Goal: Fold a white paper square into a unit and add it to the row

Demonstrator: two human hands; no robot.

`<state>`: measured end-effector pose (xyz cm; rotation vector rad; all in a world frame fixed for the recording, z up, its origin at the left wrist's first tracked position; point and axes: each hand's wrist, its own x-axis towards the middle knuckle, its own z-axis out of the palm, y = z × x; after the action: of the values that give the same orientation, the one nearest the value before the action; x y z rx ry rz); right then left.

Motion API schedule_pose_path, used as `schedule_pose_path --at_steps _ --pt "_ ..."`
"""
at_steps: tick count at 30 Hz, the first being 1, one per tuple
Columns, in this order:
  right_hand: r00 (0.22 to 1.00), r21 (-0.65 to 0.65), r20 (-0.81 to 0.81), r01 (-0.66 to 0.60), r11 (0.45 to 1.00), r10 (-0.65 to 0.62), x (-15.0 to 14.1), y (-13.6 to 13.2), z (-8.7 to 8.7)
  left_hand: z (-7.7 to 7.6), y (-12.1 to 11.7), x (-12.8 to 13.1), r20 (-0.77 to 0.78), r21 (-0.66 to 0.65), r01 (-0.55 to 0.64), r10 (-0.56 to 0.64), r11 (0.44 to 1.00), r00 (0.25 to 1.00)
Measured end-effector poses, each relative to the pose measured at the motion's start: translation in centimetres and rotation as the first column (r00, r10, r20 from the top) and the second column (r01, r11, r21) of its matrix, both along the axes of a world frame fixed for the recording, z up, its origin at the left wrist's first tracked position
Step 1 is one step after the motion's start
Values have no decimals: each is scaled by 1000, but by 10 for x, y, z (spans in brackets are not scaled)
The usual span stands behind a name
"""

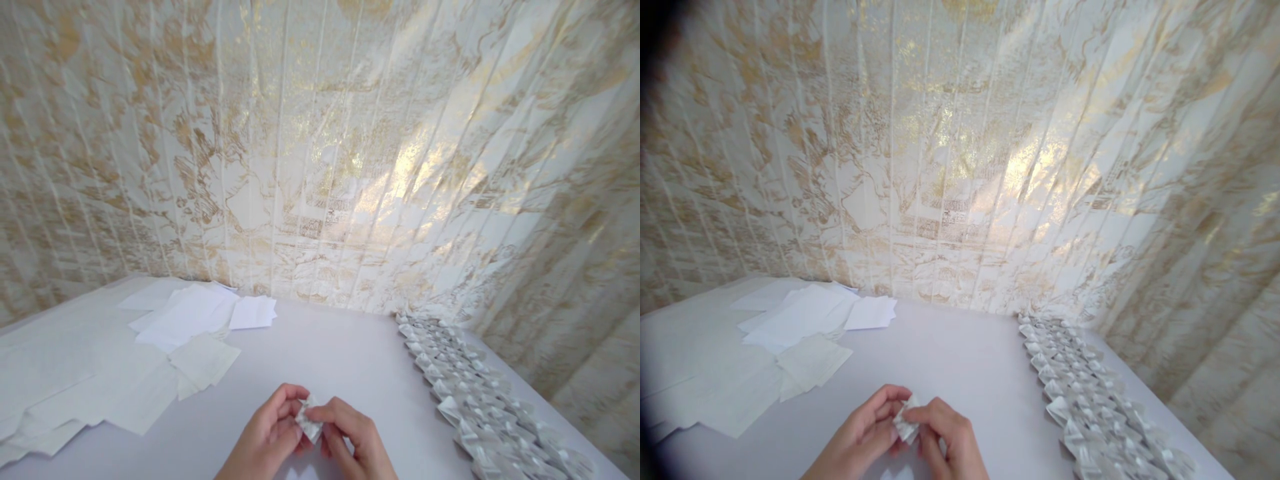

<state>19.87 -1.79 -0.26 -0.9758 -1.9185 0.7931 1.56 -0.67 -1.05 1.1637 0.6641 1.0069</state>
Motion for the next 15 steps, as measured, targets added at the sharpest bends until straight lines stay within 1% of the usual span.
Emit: schedule_pose_path --at_steps 2,3,7,9,12,15 --pt "1000 50 -1 -9 999 9 3 1 0 -1 1 1 40 -17 23 -22 1000 999" --pt "1000 68 -1 -23 997 23 4 1 -1 -1 1 1 34 -23 27 -26 999 999" --pt "996 120 -16 -83 989 86 5 0 -2 -2 -2 4 -44 -25 25 -26 999 999" --pt "995 121 -40 -84 989 90 3 -1 -2 -2 -3 5 -90 -10 45 -45 999 995" --pt "993 123 -112 -34 992 48 1 -2 -5 3 -3 3 -186 25 54 -48 998 981" --pt "980 44 -195 56 997 -46 -1 -1 -8 14 -7 2 -252 45 78 -64 996 966"
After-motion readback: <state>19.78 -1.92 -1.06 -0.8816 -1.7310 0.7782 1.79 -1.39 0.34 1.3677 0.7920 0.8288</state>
